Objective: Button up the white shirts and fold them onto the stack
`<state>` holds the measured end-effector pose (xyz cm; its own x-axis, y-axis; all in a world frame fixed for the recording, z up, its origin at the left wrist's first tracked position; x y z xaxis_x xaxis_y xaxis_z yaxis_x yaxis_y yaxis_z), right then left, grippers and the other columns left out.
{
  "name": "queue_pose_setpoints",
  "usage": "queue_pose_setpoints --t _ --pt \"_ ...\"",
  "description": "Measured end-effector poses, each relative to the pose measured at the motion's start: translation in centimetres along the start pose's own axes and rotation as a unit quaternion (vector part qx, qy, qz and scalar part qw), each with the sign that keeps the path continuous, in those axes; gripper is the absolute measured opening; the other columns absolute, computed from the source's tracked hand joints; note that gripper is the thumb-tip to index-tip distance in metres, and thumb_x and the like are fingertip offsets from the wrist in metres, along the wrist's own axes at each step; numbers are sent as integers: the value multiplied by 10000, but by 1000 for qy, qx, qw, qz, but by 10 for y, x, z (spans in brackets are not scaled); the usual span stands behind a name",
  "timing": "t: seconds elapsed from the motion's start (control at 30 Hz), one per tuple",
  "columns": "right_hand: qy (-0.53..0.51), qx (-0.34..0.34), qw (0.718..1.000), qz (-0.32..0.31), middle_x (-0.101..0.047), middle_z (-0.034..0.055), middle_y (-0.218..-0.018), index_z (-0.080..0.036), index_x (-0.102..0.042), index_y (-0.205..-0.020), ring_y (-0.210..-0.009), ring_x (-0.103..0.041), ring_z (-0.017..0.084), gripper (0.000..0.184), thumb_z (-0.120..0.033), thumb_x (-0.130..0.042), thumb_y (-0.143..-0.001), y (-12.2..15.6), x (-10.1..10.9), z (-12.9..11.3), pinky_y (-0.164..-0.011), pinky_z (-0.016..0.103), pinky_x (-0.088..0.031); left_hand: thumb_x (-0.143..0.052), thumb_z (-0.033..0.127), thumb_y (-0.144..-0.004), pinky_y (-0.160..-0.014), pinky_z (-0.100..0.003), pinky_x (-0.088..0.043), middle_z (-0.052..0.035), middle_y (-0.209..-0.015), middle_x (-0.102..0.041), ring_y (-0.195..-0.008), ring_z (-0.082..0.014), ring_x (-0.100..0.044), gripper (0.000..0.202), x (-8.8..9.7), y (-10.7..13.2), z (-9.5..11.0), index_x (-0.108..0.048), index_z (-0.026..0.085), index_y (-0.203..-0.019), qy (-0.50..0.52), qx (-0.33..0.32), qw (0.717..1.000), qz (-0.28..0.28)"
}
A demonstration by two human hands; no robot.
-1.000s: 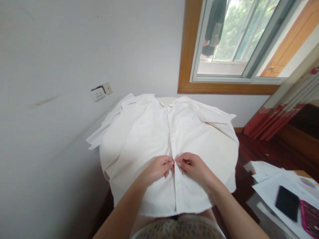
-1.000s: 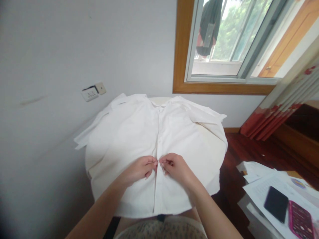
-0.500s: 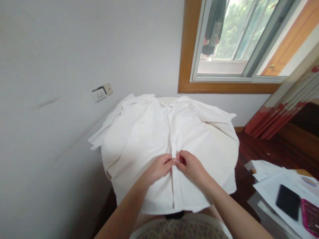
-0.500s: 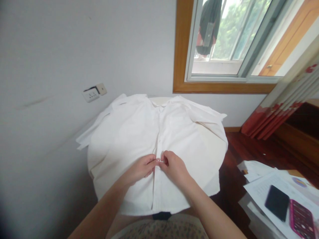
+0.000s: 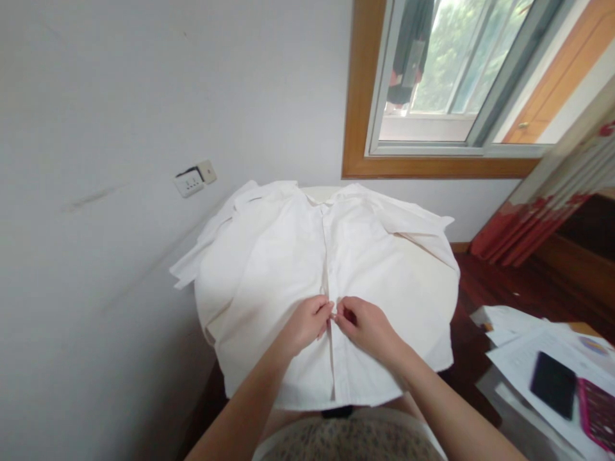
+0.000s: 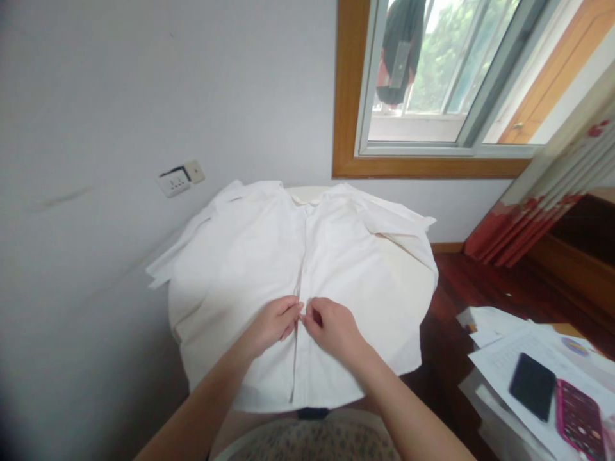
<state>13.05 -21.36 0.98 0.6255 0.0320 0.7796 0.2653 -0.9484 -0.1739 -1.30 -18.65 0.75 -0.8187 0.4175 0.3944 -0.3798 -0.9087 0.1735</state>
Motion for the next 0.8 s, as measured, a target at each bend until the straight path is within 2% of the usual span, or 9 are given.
queue_pose_setpoints --t 0.1,0.2,0.33,0.43,0.53,0.67,0.8 --pt "-13 4 1000 -14 -603 4 -735 -200 -545 -791 -660 -529 121 224 -322 -417 -928 -1 3 -2 -602 218 -325 -386 405 -831 -422 -214 -242 87 -425 -366 -388 -75 -331 280 -1 1 -2 -411 201 -641 10 3 1000 6" --pt "28 -17 999 -13 -620 20 -746 -199 -546 -790 -683 -552 131 306 -316 -326 -967 -5 3 -7 -614 230 -321 -378 395 -833 -421 -213 -247 87 -435 -363 -392 -77 -336 270 -2 1 -2 -398 206 -641 17 4 1000 7" --pt "103 -32 994 -3 -631 29 -753 -199 -553 -813 -679 -562 140 304 -329 -326 -967 -10 -3 -13 -596 244 -293 -354 348 -841 -440 -216 -267 75 -448 -387 -407 -85 -364 262 -2 0 -3 -407 203 -629 -9 -16 1000 12" --pt "107 -18 994 5 -631 28 -753 -197 -561 -805 -684 -555 135 263 -295 -363 -947 -11 -6 -12 -599 240 -285 -342 325 -853 -463 -224 -284 63 -454 -415 -427 -95 -394 274 -1 0 -2 -423 200 -622 -53 -38 998 13" --pt "64 -16 998 12 -607 9 -693 -196 -557 -737 -645 -524 124 254 -277 -400 -920 -11 -6 -6 -589 231 -282 -335 321 -868 -490 -230 -307 55 -454 -437 -446 -107 -426 296 0 1 1 -450 199 -624 -93 -56 994 18" --pt "-35 -47 998 19 -554 -10 -610 -191 -539 -668 -579 -472 113 342 -339 -372 -927 -12 -8 5 -560 224 -285 -301 347 -901 -548 -238 -355 41 -482 -484 -477 -116 -471 367 -3 6 6 -469 200 -611 -114 -63 991 17" --pt "-102 -67 992 26 -519 -18 -578 -184 -515 -633 -556 -442 110 398 -401 -353 -927 -16 -10 10 -549 224 -293 -333 333 -895 -616 -248 -374 23 -554 -536 -580 -132 -527 335 -4 9 7 -466 201 -617 -129 -85 986 68"
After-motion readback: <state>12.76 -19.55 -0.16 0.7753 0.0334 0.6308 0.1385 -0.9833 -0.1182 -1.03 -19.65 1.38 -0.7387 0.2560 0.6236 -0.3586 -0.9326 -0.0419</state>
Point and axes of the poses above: each hand's wrist, its own y-axis away from the middle knuckle, its own x-axis out of the back of the hand, z = x × y, the point moved 3 cm from there along -y, towards the middle knuckle
